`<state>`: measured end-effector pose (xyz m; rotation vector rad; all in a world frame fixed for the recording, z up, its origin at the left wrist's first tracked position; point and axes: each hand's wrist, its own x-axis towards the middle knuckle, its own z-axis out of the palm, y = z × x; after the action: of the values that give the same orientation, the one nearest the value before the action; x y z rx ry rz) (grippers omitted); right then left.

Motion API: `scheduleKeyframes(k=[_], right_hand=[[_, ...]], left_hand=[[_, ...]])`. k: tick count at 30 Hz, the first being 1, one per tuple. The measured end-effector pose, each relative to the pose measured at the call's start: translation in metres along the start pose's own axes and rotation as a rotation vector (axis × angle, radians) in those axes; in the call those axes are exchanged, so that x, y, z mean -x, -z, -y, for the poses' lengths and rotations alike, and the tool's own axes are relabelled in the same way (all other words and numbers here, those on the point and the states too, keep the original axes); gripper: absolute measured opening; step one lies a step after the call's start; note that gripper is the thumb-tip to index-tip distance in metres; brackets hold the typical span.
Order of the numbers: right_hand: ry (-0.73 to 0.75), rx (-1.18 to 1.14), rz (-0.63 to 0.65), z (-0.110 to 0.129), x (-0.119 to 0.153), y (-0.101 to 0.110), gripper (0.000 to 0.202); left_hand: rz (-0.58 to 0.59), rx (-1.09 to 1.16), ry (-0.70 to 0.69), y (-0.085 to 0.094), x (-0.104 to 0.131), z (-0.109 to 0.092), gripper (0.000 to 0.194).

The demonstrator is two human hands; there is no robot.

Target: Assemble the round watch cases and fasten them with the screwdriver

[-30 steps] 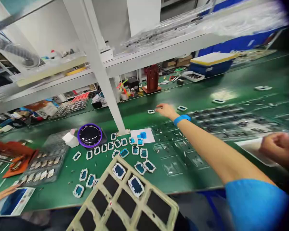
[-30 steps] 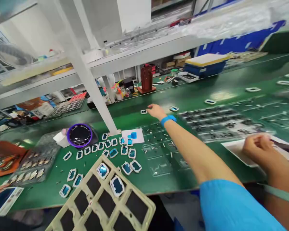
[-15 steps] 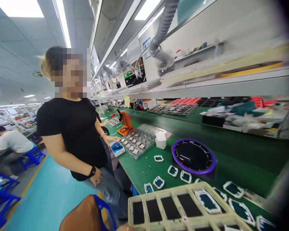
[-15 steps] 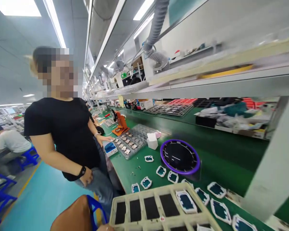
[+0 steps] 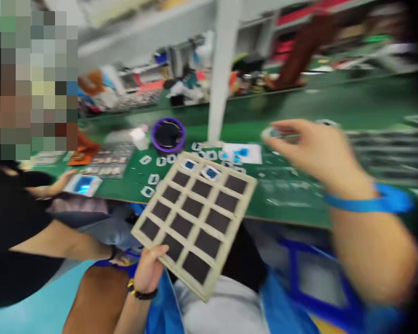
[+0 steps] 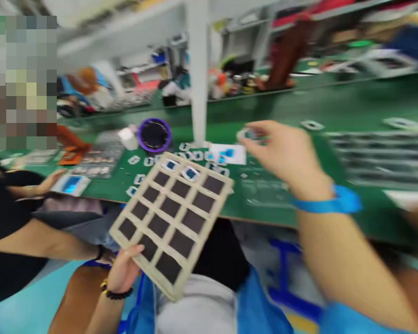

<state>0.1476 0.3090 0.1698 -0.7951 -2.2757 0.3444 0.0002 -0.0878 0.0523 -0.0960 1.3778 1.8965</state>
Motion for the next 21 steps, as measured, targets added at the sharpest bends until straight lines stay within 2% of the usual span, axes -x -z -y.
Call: scheduleKeyframes(k=[1,3,6,8,10,13,14,16,18,20,21], right_hand=[[-0.019,0.014,0.026,0.007,0.023,0.004,0.032],[0.022,0.003,0.094,0.027,0.054,0.0,0.032],[0.138,0.035,0.15,0.053,0.08,-0.018,0.032],[0.219,0.086,0.176,0.06,0.097,-0.024,0.031],[0.291,0.133,0.199,0.053,0.114,-0.026,0.035],[0.291,0.114,0.197,0.019,0.124,-0.017,0.046],[0.255,0.085,0.21,0.006,0.118,-0.011,0.048],[0.057,0.031,0.232,-0.015,0.09,0.004,0.04],[-0.267,0.064,0.164,-0.027,0.042,0.014,0.027],[-0.441,0.184,0.169,-0.044,-0.013,0.016,0.032],[-0.506,0.245,0.161,-0.06,-0.039,0.015,0.035]], left_hand=[[-0.002,-0.016,0.005,0.003,-0.001,-0.003,0.077],[-0.005,-0.024,0.0,0.007,-0.002,-0.007,0.079],[-0.004,-0.001,0.005,0.01,0.003,0.0,0.08],[-0.002,0.016,0.033,0.008,0.007,0.009,0.08],[0.013,0.042,0.067,0.003,0.006,0.02,0.081],[0.043,0.074,0.091,-0.006,-0.004,0.03,0.079],[0.052,0.079,0.094,-0.006,-0.006,0.031,0.078],[0.049,0.087,0.098,0.0,-0.006,0.033,0.075],[0.001,0.103,0.093,0.009,-0.006,0.033,0.068],[-0.075,0.103,0.082,0.012,-0.018,0.034,0.053],[-0.058,0.094,0.103,0.007,-0.03,0.035,0.046]])
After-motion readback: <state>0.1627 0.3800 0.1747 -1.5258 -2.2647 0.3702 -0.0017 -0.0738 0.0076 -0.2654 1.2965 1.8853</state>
